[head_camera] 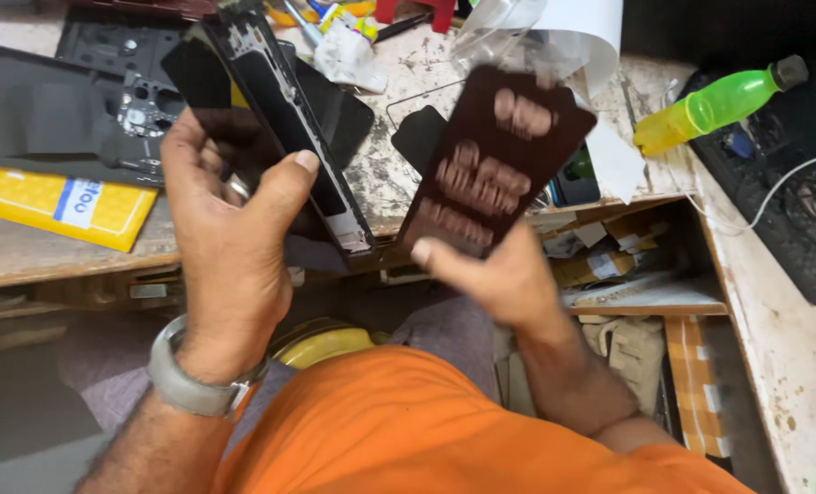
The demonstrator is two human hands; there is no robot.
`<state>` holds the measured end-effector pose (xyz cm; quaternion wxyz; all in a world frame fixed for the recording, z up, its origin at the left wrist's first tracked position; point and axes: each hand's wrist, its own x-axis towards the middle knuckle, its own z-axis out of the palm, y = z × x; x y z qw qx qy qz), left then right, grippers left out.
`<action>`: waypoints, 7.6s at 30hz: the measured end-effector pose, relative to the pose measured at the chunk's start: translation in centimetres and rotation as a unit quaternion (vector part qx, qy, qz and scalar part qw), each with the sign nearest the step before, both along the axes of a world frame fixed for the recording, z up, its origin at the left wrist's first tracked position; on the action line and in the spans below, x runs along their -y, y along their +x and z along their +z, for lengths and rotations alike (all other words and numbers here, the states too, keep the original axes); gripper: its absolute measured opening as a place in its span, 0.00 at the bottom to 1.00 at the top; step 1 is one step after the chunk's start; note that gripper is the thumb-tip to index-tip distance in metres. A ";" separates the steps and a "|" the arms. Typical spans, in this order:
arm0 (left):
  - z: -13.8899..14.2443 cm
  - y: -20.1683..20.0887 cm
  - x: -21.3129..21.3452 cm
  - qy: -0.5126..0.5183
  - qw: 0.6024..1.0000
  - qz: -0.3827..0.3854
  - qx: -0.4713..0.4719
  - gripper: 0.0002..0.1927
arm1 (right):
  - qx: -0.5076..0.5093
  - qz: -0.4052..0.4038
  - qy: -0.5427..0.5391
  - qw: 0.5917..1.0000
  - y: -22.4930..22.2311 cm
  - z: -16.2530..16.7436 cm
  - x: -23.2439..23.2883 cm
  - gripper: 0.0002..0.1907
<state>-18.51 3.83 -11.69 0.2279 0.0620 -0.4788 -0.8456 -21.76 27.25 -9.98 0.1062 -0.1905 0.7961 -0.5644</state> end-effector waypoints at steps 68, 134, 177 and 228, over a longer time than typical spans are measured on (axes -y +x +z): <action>0.3 3.3 0.9 0.223 0.945 -0.220 -0.097 0.63 | 0.304 0.157 -0.220 0.914 1.6 -0.4 2.6 0.13; 2.8 3.9 -1.4 0.027 0.996 -0.080 0.011 0.32 | -0.269 0.129 -0.026 0.954 3.3 1.1 5.2 0.23; -5.2 1.5 -2.8 0.289 0.847 -0.389 -0.219 0.38 | -0.335 0.195 0.155 0.909 6.0 4.2 4.5 0.42; -6.1 3.1 -5.2 0.317 0.916 -0.206 -0.133 0.32 | -0.371 0.214 0.102 0.898 4.7 2.9 6.6 0.34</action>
